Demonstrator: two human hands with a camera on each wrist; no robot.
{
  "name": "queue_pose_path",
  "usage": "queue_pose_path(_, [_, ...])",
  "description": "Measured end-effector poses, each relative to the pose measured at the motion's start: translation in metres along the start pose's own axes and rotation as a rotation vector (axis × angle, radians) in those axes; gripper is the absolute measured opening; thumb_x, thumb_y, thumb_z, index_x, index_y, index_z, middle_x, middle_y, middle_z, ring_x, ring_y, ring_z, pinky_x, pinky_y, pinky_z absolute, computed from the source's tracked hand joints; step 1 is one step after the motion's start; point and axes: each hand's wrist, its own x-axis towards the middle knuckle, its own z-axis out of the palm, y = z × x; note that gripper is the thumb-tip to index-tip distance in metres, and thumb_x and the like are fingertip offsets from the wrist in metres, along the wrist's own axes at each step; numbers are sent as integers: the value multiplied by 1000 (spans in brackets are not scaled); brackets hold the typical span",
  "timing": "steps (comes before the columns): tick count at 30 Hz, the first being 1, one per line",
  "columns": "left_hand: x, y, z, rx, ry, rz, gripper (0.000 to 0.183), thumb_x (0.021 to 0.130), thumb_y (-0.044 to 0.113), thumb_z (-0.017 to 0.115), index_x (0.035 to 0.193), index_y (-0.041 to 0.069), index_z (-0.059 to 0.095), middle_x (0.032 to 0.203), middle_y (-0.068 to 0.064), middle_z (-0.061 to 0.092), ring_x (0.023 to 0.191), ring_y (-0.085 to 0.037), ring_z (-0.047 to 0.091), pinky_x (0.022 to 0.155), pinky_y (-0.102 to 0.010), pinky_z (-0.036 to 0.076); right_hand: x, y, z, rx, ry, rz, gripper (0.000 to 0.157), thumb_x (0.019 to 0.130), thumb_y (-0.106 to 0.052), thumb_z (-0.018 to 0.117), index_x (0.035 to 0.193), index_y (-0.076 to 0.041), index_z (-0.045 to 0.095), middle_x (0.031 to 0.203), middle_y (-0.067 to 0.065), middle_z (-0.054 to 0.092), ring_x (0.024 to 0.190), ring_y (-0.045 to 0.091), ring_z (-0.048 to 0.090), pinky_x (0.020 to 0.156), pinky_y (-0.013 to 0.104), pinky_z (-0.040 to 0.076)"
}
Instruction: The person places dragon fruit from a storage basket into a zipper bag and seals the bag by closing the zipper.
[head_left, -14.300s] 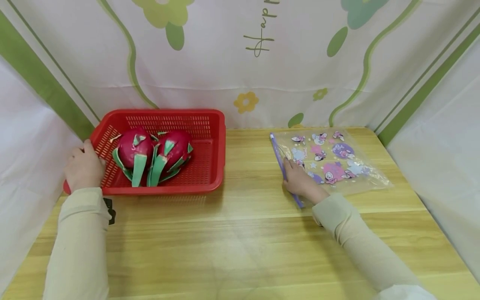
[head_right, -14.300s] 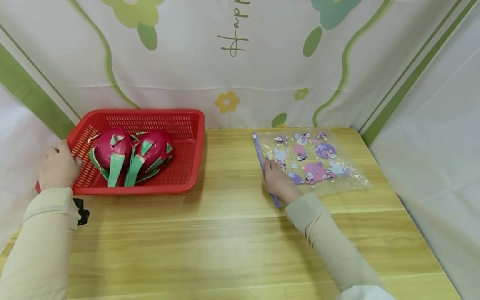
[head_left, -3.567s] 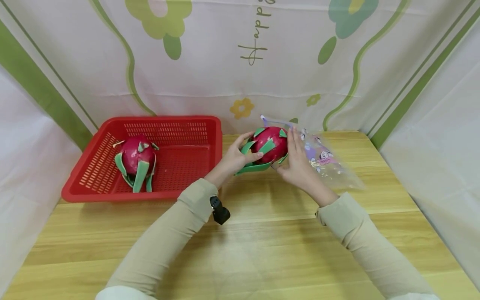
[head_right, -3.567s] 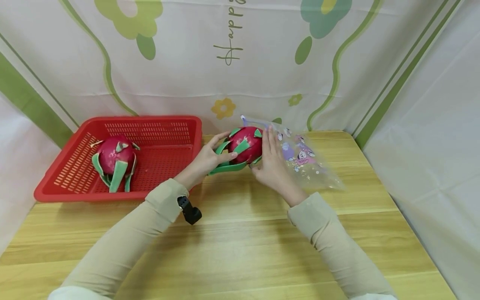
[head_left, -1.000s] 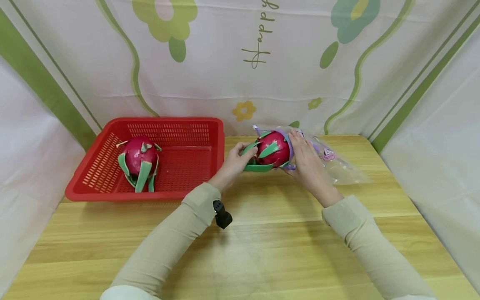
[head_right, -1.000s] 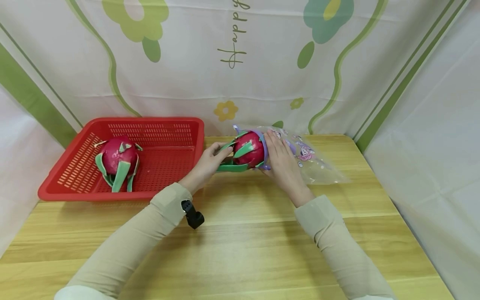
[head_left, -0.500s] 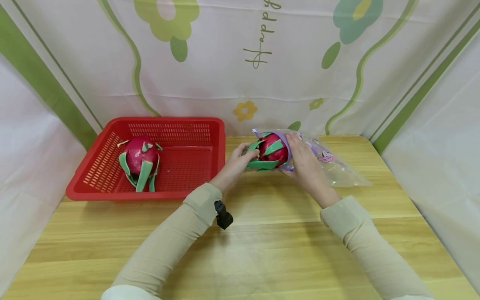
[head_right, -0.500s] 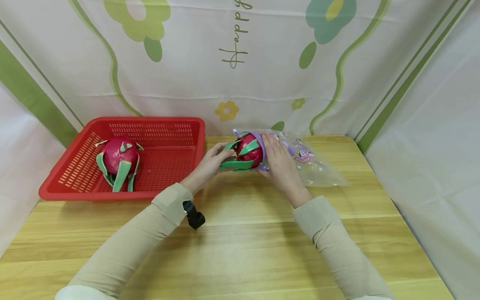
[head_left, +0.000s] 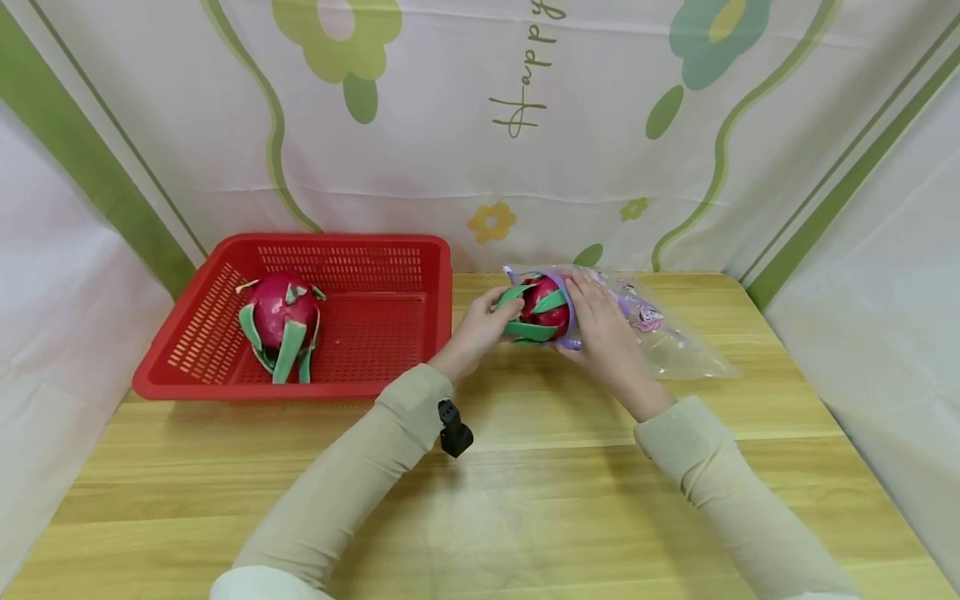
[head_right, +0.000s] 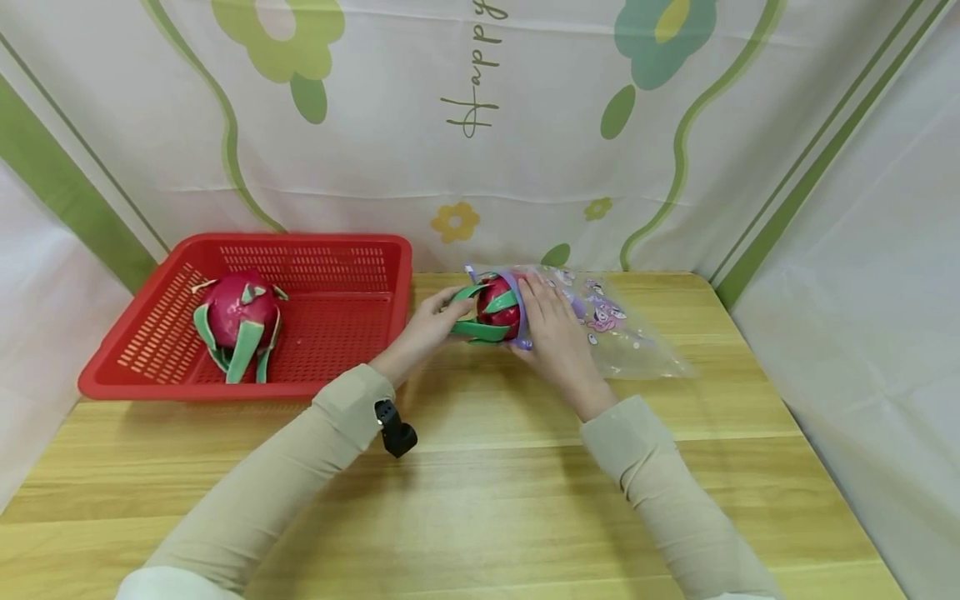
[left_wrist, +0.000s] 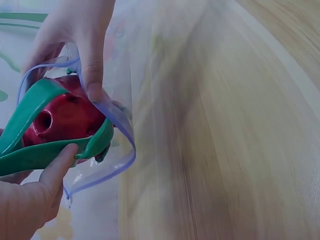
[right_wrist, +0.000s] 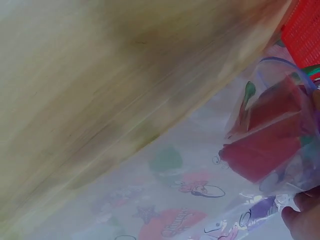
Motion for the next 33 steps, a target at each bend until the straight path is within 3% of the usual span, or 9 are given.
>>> queue_pose_path(10, [4, -3, 3, 127, -17, -33, 49, 98, 28, 52, 144, 16, 40, 141, -11, 45, 119, -26, 50, 102, -41, 48, -2, -5, 4, -32, -74, 27, 92, 70, -27, 85, 142, 5, 36, 145, 22, 44, 138, 37, 38, 116, 51, 28])
queue_pose_path(18, [6, -7, 4, 127, -43, -12, 47, 98, 26, 53, 144, 21, 43, 141, -10, 46, 121, -25, 51, 103, -40, 47, -6, -5, 8, -3, -47, 46, 89, 67, -27, 87, 137, 6, 42, 141, 23, 49, 136, 36, 41, 115, 50, 29])
queue_pose_path(24, [5, -8, 5, 182, -64, -41, 47, 97, 27, 54, 144, 29, 44, 143, -10, 46, 127, -26, 48, 107, -43, 42, -8, -8, 12, 1, -56, 48, 89, 69, -31, 86, 137, 6, 42, 140, 23, 49, 135, 36, 42, 114, 51, 31])
queue_pose_path(33, [6, -12, 3, 249, -53, -47, 48, 97, 29, 55, 144, 31, 43, 143, -10, 46, 127, -28, 47, 108, -44, 41, -8, -14, 15, -6, -65, 52, 90, 70, -33, 84, 139, 5, 40, 140, 22, 49, 133, 36, 44, 113, 49, 34])
